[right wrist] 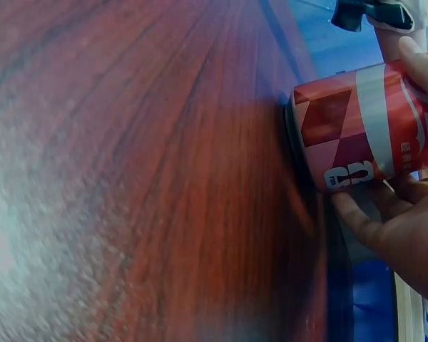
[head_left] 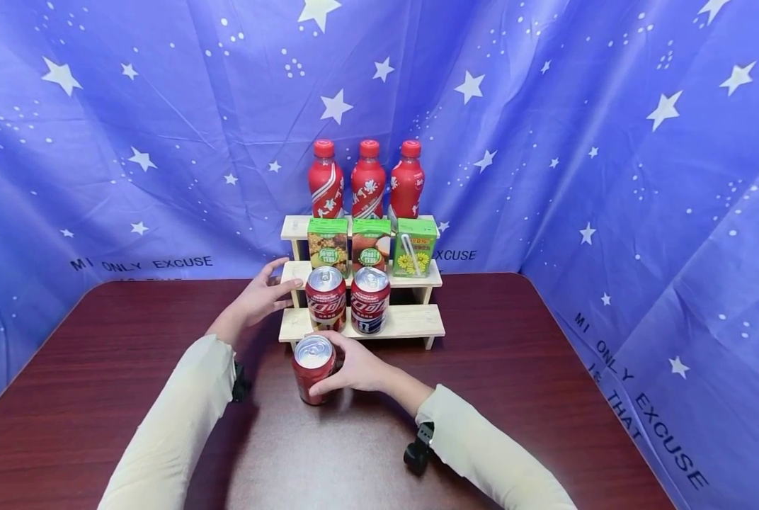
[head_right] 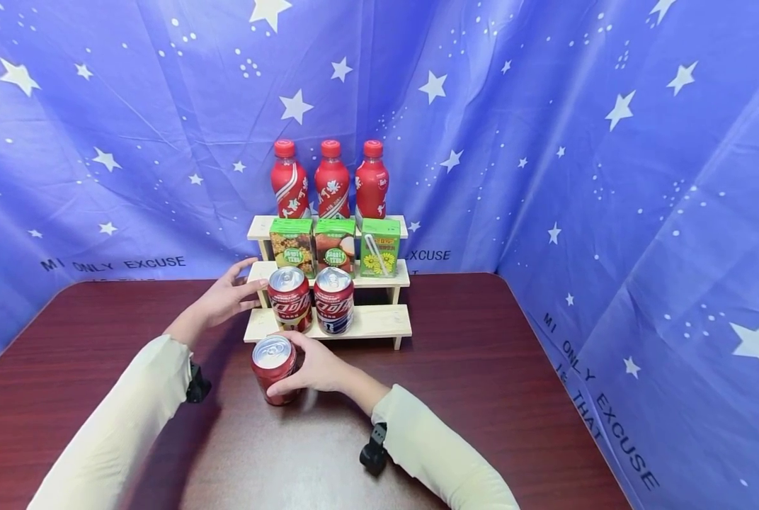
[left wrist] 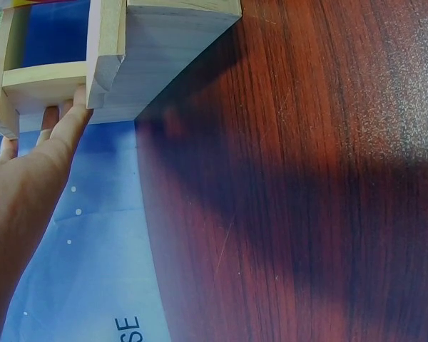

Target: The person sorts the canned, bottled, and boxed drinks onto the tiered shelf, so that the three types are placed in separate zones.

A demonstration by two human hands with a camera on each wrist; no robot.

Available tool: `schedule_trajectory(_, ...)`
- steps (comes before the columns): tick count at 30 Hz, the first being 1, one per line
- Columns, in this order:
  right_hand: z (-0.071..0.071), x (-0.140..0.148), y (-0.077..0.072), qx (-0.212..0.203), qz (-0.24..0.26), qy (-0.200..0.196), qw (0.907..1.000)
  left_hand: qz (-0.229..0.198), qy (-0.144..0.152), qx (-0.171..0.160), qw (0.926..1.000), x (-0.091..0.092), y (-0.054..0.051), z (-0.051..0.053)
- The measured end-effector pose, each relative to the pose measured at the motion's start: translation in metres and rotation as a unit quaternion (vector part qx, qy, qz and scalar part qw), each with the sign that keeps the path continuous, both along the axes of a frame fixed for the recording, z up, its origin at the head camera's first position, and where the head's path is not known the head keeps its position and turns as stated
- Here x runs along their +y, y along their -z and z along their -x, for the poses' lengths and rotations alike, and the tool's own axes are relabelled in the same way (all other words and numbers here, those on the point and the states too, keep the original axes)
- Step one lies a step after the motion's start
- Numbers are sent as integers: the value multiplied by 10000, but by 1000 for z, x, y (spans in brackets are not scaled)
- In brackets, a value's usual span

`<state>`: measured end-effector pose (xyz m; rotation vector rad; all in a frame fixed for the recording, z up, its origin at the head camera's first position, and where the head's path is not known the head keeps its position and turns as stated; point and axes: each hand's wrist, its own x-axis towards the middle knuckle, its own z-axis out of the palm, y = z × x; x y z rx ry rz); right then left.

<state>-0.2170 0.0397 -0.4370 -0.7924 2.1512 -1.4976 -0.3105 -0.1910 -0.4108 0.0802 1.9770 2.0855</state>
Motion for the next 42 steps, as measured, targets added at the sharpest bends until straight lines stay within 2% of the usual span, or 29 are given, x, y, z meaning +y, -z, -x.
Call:
schedule_trajectory(10, -10, 2, -1, 182, -24, 632, 9978, 32, 48, 32, 10000, 2, -2, -1)
schedule_trajectory(17, -15, 6, -2, 296, 93, 709, 9970, 34, 59, 56, 10000, 2, -3, -1)
schedule_trajectory(22, -19, 11, -2, 299, 35, 800, 9963, 53, 31, 41, 10000, 2, -2, -1)
schedule_trajectory(28, -25, 18, -4, 485, -104, 899, 9947, 55, 19, 12, 10000, 0, -1, 0)
schedule_trajectory(36, -33, 31, -11, 430, -213, 1128, 9925, 40, 19, 28, 10000, -1, -1, -1)
schedule_trajectory(42, -33, 43, -16, 627, -153, 1307, 9893, 69, -11, 24, 10000, 0, 0, -1)
